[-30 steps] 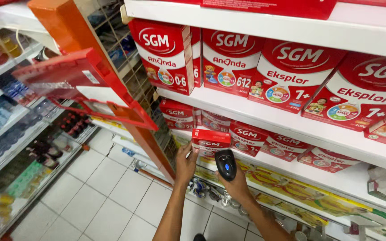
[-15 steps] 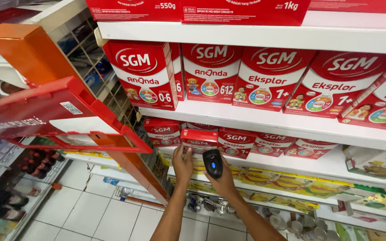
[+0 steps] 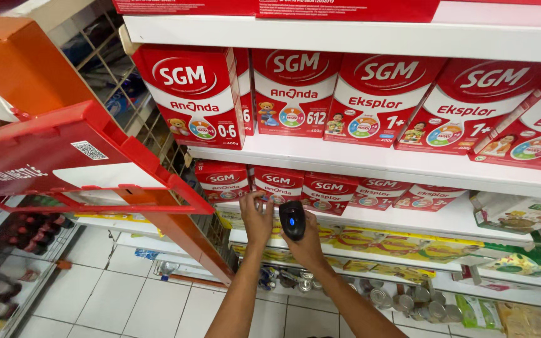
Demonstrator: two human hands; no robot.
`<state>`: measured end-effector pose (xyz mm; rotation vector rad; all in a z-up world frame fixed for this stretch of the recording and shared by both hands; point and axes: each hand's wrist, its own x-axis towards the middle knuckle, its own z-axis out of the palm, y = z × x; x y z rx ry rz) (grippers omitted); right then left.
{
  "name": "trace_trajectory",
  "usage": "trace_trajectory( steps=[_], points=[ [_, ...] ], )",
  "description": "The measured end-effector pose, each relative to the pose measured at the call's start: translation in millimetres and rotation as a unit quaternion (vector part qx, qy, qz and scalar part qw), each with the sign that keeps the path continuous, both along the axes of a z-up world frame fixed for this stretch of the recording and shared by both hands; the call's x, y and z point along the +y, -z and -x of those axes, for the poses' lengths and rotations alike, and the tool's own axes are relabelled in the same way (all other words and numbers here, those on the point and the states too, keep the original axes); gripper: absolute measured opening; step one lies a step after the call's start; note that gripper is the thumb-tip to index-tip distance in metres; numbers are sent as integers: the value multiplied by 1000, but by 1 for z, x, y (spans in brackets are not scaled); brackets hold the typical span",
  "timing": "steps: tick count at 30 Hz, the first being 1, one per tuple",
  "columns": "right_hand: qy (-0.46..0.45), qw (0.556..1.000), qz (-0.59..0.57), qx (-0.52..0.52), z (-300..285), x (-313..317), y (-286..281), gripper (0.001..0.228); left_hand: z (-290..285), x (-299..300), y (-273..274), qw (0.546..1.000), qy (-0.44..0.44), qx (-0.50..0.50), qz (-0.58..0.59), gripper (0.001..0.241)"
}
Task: The person wipes formula boxes with a cloth, scans them using a handheld barcode scanner, and places them onto the store shelves.
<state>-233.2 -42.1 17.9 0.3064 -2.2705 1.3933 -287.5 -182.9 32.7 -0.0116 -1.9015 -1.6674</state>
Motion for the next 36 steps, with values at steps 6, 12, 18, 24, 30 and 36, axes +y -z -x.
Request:
trace_trajectory(
  steps=[6, 12, 18, 24, 30, 36],
  points=[
    [-39, 998, 52, -17, -1, -1, -17, 62, -20, 4, -14, 983, -47, 22, 175, 30],
    [-60, 982, 107, -141, -17, 5, -17, 45, -37, 1, -20, 988, -5, 59, 145, 31],
    [-32, 976, 134, -167, -58, 52, 13, 35, -65, 17, -15, 997, 13, -20, 67, 16],
    [107, 942, 218, -232, -107, 125, 28, 32, -98, 76, -14, 985, 147, 31, 89, 14],
    [178, 904, 360, -148, -176, 187, 23, 30, -121, 171, -6, 899, 425, -16, 109, 16],
    [352, 834, 423, -55, -253, 189, 17, 23, -148, 232, -2, 741, 647, -48, 172, 17]
  ],
)
